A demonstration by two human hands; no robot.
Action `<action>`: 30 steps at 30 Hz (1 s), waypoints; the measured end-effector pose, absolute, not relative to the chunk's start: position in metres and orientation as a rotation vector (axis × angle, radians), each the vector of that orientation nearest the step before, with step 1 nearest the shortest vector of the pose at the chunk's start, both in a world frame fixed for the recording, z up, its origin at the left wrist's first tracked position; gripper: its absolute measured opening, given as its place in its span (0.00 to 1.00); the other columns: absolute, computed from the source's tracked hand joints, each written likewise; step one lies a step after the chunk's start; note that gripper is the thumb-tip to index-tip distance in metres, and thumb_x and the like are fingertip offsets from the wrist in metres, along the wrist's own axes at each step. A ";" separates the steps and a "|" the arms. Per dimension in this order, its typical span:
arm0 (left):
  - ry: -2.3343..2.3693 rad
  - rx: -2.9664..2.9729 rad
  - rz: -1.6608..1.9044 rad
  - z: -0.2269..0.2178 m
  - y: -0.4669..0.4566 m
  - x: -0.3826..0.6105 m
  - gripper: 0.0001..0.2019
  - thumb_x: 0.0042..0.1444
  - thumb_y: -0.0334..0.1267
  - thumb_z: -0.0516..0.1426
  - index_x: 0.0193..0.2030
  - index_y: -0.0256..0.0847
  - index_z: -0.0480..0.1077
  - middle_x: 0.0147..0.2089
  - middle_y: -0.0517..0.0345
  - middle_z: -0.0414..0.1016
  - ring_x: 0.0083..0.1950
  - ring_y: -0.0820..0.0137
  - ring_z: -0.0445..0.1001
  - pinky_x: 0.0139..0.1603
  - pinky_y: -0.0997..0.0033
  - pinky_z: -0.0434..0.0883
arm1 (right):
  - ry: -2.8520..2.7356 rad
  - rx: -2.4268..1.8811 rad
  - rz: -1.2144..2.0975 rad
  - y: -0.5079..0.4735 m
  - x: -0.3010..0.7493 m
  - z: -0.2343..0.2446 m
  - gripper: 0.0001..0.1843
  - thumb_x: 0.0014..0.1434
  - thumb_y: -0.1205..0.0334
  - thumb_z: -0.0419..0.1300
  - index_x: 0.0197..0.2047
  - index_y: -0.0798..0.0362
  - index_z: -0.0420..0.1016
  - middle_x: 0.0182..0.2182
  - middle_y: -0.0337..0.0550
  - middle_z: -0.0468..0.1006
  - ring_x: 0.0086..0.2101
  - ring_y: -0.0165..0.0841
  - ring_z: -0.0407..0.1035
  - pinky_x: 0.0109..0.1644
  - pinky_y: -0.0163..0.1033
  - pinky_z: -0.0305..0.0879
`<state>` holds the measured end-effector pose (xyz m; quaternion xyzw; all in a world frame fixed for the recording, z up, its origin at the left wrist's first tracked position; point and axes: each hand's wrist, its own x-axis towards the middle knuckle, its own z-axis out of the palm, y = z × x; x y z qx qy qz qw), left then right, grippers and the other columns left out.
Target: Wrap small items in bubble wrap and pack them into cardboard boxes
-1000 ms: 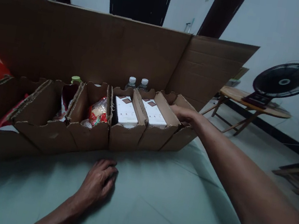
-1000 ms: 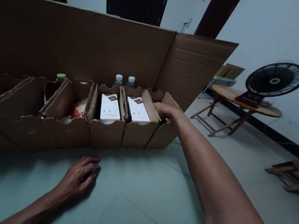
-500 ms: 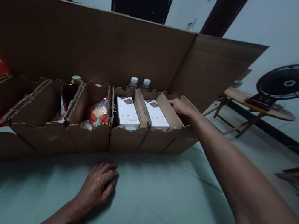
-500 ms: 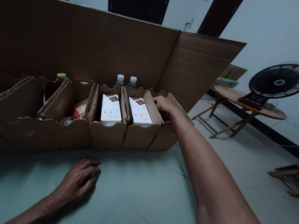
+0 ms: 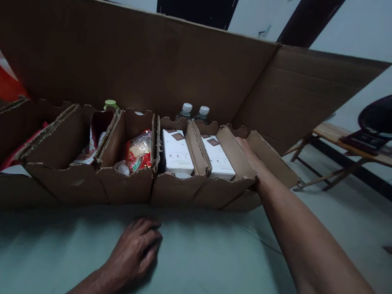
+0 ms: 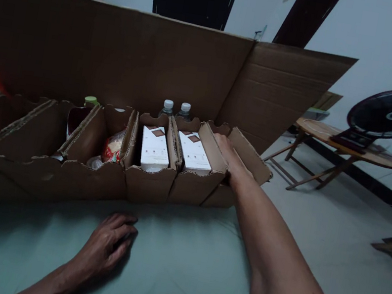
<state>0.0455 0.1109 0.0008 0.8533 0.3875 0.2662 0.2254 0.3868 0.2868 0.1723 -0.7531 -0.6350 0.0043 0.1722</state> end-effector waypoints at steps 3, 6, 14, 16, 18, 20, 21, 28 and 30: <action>1.062 2.354 0.749 0.001 0.110 0.046 0.14 0.55 0.27 0.54 0.44 0.41 0.76 0.54 0.46 0.77 0.54 0.54 0.73 0.53 0.49 0.72 | -1.598 -2.128 -0.122 0.275 0.389 0.205 0.13 0.65 0.59 0.62 0.49 0.58 0.76 0.47 0.48 0.78 0.45 0.38 0.74 0.51 0.46 0.71; 1.051 2.348 0.810 -0.003 0.111 0.045 0.13 0.55 0.28 0.54 0.44 0.41 0.77 0.53 0.45 0.77 0.53 0.55 0.74 0.52 0.49 0.73 | -1.401 -2.024 -0.324 0.232 0.392 0.244 0.13 0.62 0.66 0.59 0.49 0.62 0.77 0.45 0.56 0.80 0.44 0.38 0.73 0.51 0.42 0.67; 0.939 2.013 1.113 0.027 0.101 0.043 0.19 0.59 0.42 0.56 0.55 0.40 0.72 0.60 0.41 0.72 0.61 0.53 0.71 0.61 0.47 0.69 | -1.375 -1.558 -0.025 0.047 0.325 0.233 0.09 0.54 0.49 0.62 0.34 0.44 0.76 0.29 0.41 0.78 0.31 0.39 0.71 0.36 0.44 0.68; 0.803 1.889 1.078 0.048 0.084 0.044 0.28 0.59 0.49 0.57 0.65 0.41 0.64 0.66 0.41 0.67 0.66 0.53 0.67 0.65 0.47 0.65 | -1.504 -1.595 0.152 0.021 0.296 0.206 0.09 0.55 0.47 0.61 0.31 0.41 0.75 0.29 0.41 0.78 0.31 0.40 0.71 0.37 0.44 0.68; 0.694 1.794 1.035 0.065 0.063 0.044 0.40 0.57 0.55 0.59 0.72 0.43 0.52 0.69 0.40 0.63 0.68 0.52 0.65 0.67 0.48 0.63 | -1.573 -1.617 0.349 0.007 0.270 0.176 0.11 0.56 0.46 0.60 0.29 0.42 0.73 0.26 0.39 0.76 0.29 0.38 0.70 0.35 0.43 0.67; 0.680 1.704 0.977 0.074 0.046 0.037 0.47 0.55 0.58 0.61 0.75 0.43 0.46 0.66 0.40 0.66 0.62 0.54 0.71 0.61 0.53 0.69 | -1.609 -1.612 0.634 0.000 0.248 0.150 0.15 0.58 0.45 0.58 0.27 0.45 0.70 0.22 0.37 0.73 0.26 0.36 0.69 0.32 0.40 0.65; 0.715 1.655 0.935 0.075 0.040 0.031 0.46 0.54 0.59 0.61 0.74 0.42 0.49 0.61 0.41 0.71 0.56 0.57 0.75 0.55 0.57 0.72 | -1.644 -1.597 0.789 -0.002 0.240 0.142 0.16 0.60 0.45 0.57 0.27 0.46 0.69 0.21 0.36 0.73 0.25 0.35 0.69 0.30 0.39 0.64; 1.167 1.638 0.729 0.048 0.059 -0.047 0.26 0.53 0.55 0.58 0.49 0.34 0.74 0.41 0.47 0.79 0.41 0.59 0.77 0.41 0.61 0.74 | -1.930 -1.599 0.454 0.029 0.243 0.188 0.15 0.64 0.49 0.53 0.38 0.48 0.76 0.34 0.41 0.81 0.35 0.36 0.74 0.41 0.39 0.67; 1.331 1.763 0.846 0.035 0.069 -0.061 0.27 0.53 0.52 0.58 0.52 0.34 0.73 0.47 0.43 0.78 0.47 0.55 0.76 0.48 0.54 0.74 | -1.916 -1.756 0.177 0.063 0.261 0.213 0.14 0.64 0.54 0.53 0.43 0.49 0.78 0.41 0.44 0.82 0.42 0.38 0.75 0.47 0.41 0.68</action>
